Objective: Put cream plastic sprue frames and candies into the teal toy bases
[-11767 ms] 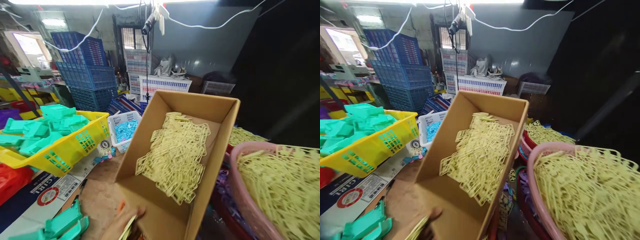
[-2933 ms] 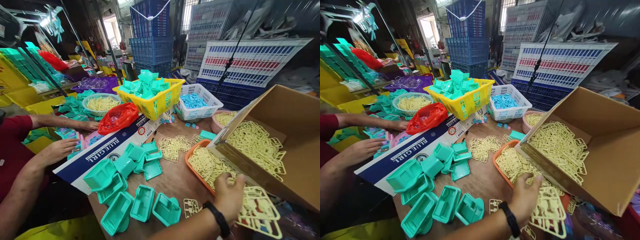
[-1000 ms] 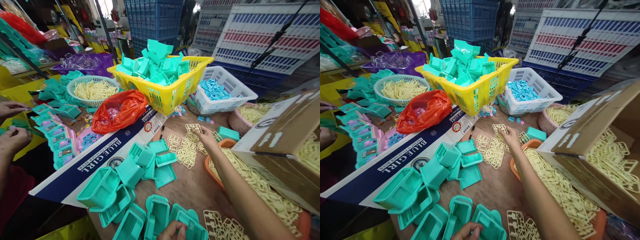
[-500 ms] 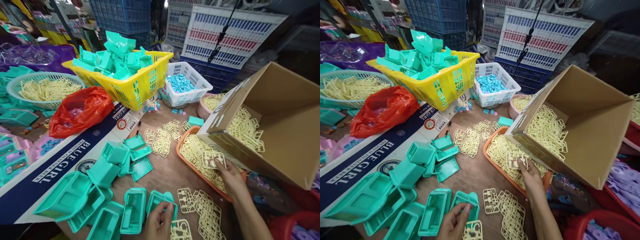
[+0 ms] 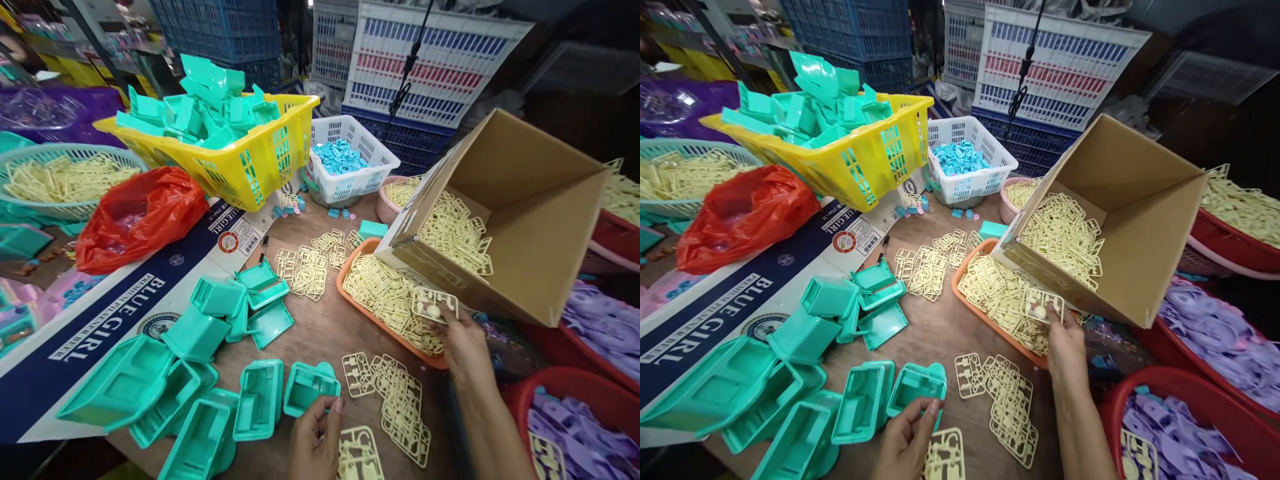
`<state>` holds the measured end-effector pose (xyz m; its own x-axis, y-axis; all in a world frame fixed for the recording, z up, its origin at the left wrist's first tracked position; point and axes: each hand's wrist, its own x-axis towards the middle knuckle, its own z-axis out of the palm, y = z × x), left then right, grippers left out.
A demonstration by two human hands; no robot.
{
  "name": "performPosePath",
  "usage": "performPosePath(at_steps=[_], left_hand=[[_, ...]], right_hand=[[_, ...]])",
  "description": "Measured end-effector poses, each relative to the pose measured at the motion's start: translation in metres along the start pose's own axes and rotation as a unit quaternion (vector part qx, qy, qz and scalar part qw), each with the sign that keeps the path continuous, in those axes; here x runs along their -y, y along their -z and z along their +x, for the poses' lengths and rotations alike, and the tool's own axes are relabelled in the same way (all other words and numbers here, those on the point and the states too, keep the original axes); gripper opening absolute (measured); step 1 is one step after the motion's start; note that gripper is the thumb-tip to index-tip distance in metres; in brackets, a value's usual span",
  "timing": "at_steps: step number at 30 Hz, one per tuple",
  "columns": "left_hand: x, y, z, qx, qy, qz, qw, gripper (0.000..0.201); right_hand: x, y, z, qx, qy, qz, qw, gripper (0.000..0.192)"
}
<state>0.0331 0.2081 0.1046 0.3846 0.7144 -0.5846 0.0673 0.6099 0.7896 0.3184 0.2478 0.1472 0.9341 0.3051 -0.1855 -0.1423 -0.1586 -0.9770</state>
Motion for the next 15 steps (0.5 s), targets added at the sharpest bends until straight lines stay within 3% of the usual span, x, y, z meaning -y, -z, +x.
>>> performPosePath(at_steps=[7, 11, 13, 15], left_hand=[[-0.005, -0.002, -0.002, -0.003, -0.003, 0.0, 1.0, 0.074], [-0.029, 0.001, -0.004, -0.032, -0.032, 0.042, 0.998, 0.066], [-0.041, 0.002, -0.002, -0.049, -0.062, 0.063, 0.995, 0.058], [-0.048, 0.003, 0.001, -0.068, -0.088, 0.068, 0.991, 0.049]], right_hand=[[-0.015, 0.03, 0.009, -0.006, 0.049, -0.106, 0.993, 0.062], [-0.001, 0.032, -0.022, -0.022, 0.166, -0.324, 0.931, 0.075], [0.007, 0.031, -0.055, 0.069, 0.182, -0.379, 0.905, 0.071], [0.012, 0.028, -0.092, 0.237, 0.132, -0.376, 0.886, 0.063]])
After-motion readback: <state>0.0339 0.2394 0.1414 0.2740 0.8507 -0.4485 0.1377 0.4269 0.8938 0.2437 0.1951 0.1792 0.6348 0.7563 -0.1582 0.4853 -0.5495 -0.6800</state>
